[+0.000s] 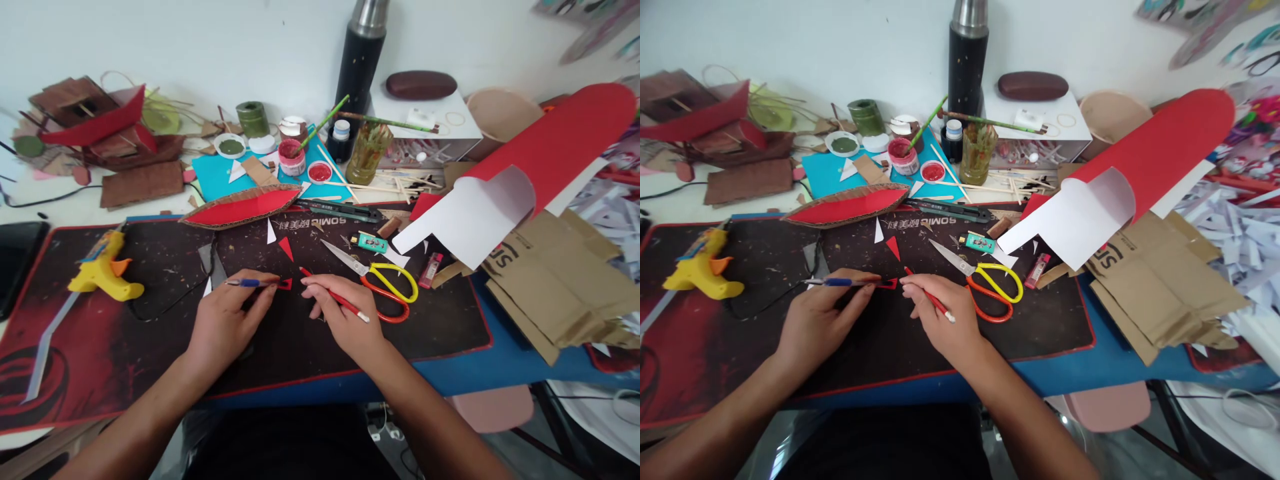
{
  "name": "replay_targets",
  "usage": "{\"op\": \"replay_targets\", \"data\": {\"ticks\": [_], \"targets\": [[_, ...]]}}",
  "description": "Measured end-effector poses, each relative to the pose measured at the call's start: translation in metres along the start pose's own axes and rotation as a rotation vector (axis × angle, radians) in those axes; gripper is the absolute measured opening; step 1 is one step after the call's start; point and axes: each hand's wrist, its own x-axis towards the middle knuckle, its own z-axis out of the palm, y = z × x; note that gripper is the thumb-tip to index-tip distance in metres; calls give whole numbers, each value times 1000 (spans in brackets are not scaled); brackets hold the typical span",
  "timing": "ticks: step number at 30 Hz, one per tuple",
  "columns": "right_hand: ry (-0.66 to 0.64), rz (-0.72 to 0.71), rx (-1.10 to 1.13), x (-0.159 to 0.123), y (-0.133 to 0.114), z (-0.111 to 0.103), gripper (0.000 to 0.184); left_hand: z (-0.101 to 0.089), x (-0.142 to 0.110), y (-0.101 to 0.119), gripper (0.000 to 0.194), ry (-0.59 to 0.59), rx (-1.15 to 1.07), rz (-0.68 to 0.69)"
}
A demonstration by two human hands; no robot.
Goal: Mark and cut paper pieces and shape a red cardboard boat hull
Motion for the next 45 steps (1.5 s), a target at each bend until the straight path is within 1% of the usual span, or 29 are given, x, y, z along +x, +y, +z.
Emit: {"op": "replay_targets", "data": {"ticks": [2, 5, 9, 10, 12, 14, 16, 18, 21, 24, 28, 31, 34, 37, 40, 43, 45], "targets": [[-26, 3, 27, -1, 2, 0, 21, -3, 1, 1, 19, 17, -47, -21], [-42, 6, 10, -1, 2, 0, 21, -10, 2, 3, 18, 60, -68, -50], [-42, 29, 8, -1, 1, -1, 23, -20, 4, 3, 17, 31, 0, -136], [-43, 33, 11, -1, 1, -1, 23, -21, 5, 2, 19, 11, 38, -130], [-46, 38, 18, -1, 0, -1, 23, -22, 6, 1, 23, -41, 145, -69], [-45, 39, 22, -2, 0, -1, 23, -20, 7, 0, 28, -115, 259, 1], [-39, 29, 21, -2, -1, -1, 22, -16, 7, -1, 28, -192, 342, 25], [-28, 17, 17, -2, -1, -1, 22, -13, 7, -1, 26, -263, 378, 14], [-8, 9, 25, -1, -2, -1, 22, -10, 9, -1, 21, -346, 363, -50], [4, 3, 39, -1, -4, -2, 22, -11, 13, 0, 18, -379, 306, -117], [12, -7, 37, -2, -4, -3, 21, -14, 18, 1, 14, -409, 264, -164], [10, -6, 28, -3, -3, -3, 21, -16, 20, 0, 12, -411, 223, -192], [11, -4, 22, -3, -4, -3, 22, -17, 20, 0, 14, -395, 195, -187], [14, -10, 15, -2, -5, -3, 22, -14, 20, 0, 20, -314, 255, -156], [14, -15, 10, -1, -5, -3, 21, -9, 18, -2, 24, -244, 340, -89], [11, -10, 14, -2, -5, -3, 20, -6, 15, -5, 27, -252, 342, -27], [8, -6, 17, -2, -5, -3, 20, -7, 13, -7, 30, -263, 289, -37]]}}
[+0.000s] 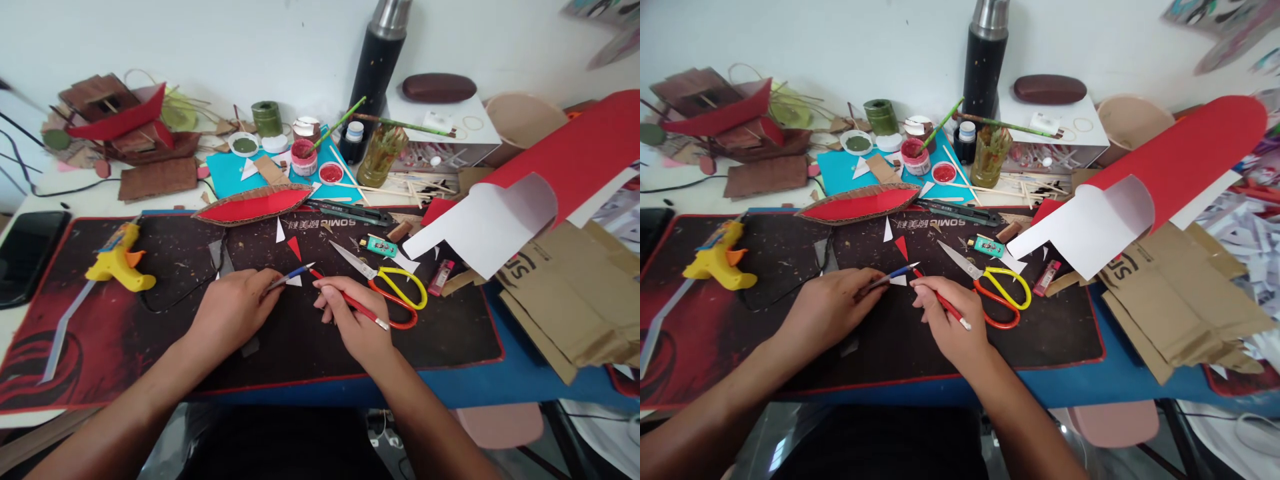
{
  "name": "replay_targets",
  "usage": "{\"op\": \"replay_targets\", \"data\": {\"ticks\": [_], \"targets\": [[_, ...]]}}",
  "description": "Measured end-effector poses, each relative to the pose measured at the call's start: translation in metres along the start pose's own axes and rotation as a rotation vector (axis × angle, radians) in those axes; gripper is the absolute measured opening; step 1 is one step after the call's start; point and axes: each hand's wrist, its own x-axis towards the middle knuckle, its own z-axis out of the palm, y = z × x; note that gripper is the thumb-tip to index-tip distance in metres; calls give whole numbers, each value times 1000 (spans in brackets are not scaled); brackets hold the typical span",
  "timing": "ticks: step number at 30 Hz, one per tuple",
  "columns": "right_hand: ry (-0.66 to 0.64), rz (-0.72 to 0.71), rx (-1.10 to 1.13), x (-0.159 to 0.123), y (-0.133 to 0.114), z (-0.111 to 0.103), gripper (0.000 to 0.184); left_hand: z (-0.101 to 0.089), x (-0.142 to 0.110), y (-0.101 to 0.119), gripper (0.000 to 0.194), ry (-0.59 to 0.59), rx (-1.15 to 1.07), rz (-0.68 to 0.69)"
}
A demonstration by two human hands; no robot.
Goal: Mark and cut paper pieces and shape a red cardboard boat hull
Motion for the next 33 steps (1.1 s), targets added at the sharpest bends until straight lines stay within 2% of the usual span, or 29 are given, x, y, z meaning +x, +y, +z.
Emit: {"op": "replay_targets", "data": {"ticks": [4, 7, 9, 12, 15, 19, 25, 33], "targets": [[-2, 0, 2, 0, 0, 0, 19, -9, -4, 1, 35, -50, -254, -127], [-8, -3, -6, 0, -1, -1, 19, -19, -6, 7, 40, -35, -472, -210], [-14, -1, -9, 0, -1, -1, 18, -24, -5, 10, 40, -9, -573, -173], [-9, 0, -10, 0, -1, -1, 18, -27, 0, 10, 30, 73, -597, -99], [-2, -2, -3, 0, -1, -1, 18, -26, 7, 8, 23, 162, -646, -132], [-10, 4, -7, 0, -1, -2, 19, -17, 13, 11, 17, 178, -777, -148], [-7, -11, -16, 0, -2, -2, 19, -4, 11, 12, 9, 253, -659, -124], [-8, -69, -44, 1, -2, -1, 18, 5, 11, 11, 9, 292, -507, 54]]}}
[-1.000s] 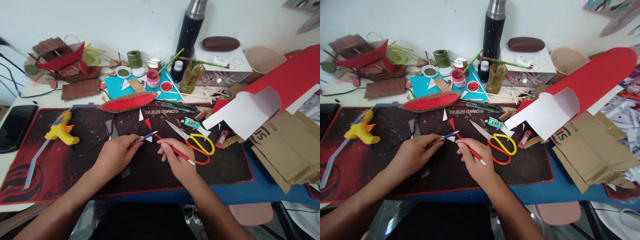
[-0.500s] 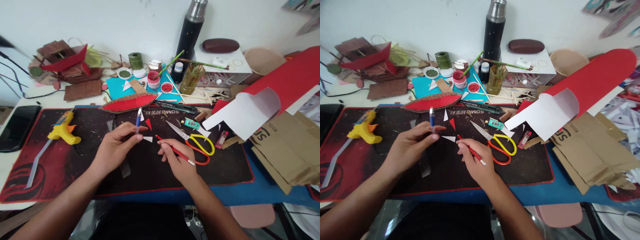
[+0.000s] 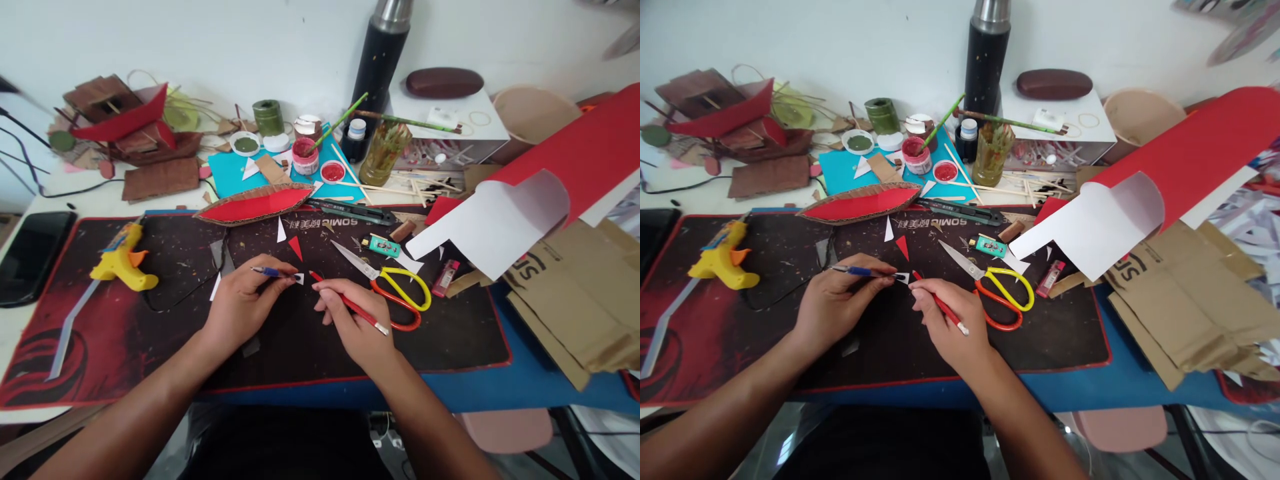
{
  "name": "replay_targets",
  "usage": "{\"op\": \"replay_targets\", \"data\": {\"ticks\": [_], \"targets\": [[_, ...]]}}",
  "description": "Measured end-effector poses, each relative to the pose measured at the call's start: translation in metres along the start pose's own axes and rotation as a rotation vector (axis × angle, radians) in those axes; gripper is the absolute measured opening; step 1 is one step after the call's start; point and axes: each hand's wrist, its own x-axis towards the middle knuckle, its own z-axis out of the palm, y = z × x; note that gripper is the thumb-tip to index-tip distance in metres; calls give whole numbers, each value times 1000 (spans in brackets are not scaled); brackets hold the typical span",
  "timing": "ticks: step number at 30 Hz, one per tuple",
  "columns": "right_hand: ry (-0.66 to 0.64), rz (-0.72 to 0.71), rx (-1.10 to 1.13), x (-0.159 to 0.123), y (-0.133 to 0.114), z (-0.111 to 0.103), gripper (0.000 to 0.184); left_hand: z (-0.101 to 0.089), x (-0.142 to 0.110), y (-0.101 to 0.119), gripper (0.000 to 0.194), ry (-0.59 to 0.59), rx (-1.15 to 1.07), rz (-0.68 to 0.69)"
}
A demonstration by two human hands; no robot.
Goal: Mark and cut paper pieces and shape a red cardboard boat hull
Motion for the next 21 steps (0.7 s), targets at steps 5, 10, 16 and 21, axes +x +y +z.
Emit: {"op": "replay_targets", "data": {"ticks": [5, 10, 16, 21], "targets": [[-4, -19, 4, 0, 1, 0, 17, 1, 0, 0, 9, -10, 13, 59], [-13, -24, -2, 0, 1, 0, 17, 0, -1, -1, 11, -7, 40, 39], [-18, -32, -7, 1, 0, 0, 18, 0, -1, 1, 11, -16, 45, 60], [-28, -27, -16, 0, 1, -1, 18, 1, 0, 3, 10, -9, 51, 86]]}}
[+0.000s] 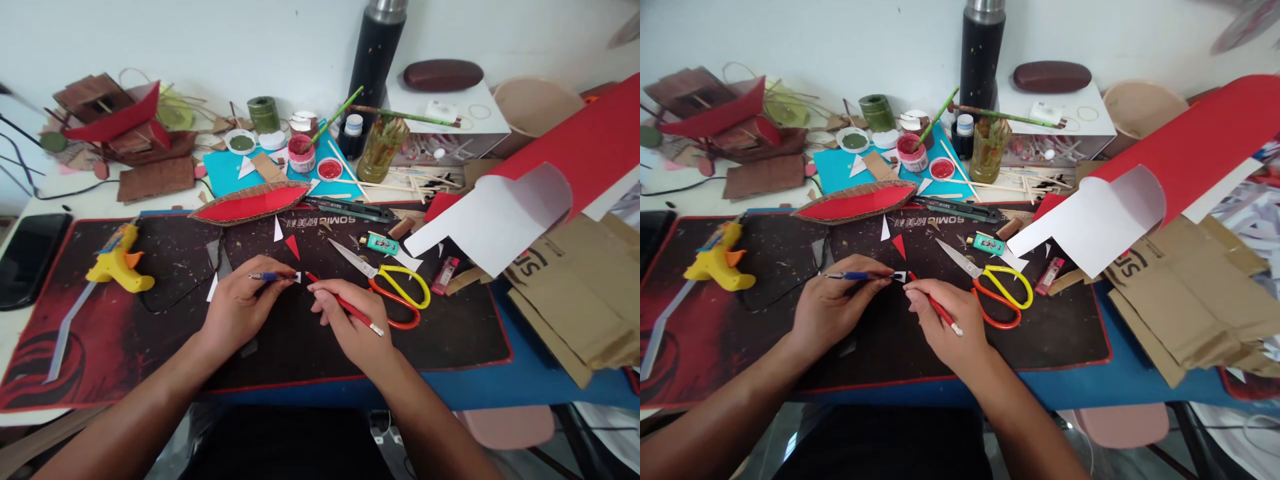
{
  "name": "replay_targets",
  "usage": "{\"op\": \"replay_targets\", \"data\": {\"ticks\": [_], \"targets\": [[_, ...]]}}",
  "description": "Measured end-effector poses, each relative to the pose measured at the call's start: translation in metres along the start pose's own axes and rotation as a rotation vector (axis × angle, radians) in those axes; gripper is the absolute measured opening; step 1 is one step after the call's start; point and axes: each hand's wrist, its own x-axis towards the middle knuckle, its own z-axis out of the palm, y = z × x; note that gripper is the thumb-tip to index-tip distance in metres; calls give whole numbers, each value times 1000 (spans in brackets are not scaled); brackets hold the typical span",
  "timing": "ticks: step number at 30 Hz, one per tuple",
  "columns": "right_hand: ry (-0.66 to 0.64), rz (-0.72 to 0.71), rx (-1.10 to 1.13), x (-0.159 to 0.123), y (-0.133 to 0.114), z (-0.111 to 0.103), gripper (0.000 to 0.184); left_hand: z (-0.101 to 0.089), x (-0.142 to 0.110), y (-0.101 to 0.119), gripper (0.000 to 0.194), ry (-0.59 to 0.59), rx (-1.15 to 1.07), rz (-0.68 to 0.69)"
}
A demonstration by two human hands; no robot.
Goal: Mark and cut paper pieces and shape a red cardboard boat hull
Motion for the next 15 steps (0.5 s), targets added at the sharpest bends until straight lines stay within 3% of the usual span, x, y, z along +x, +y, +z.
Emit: {"op": "replay_targets", "data": {"ticks": [15], "targets": [[-27, 0, -4, -2, 2, -1, 18, 1, 2, -1, 11, -18, 35, 8]]}}
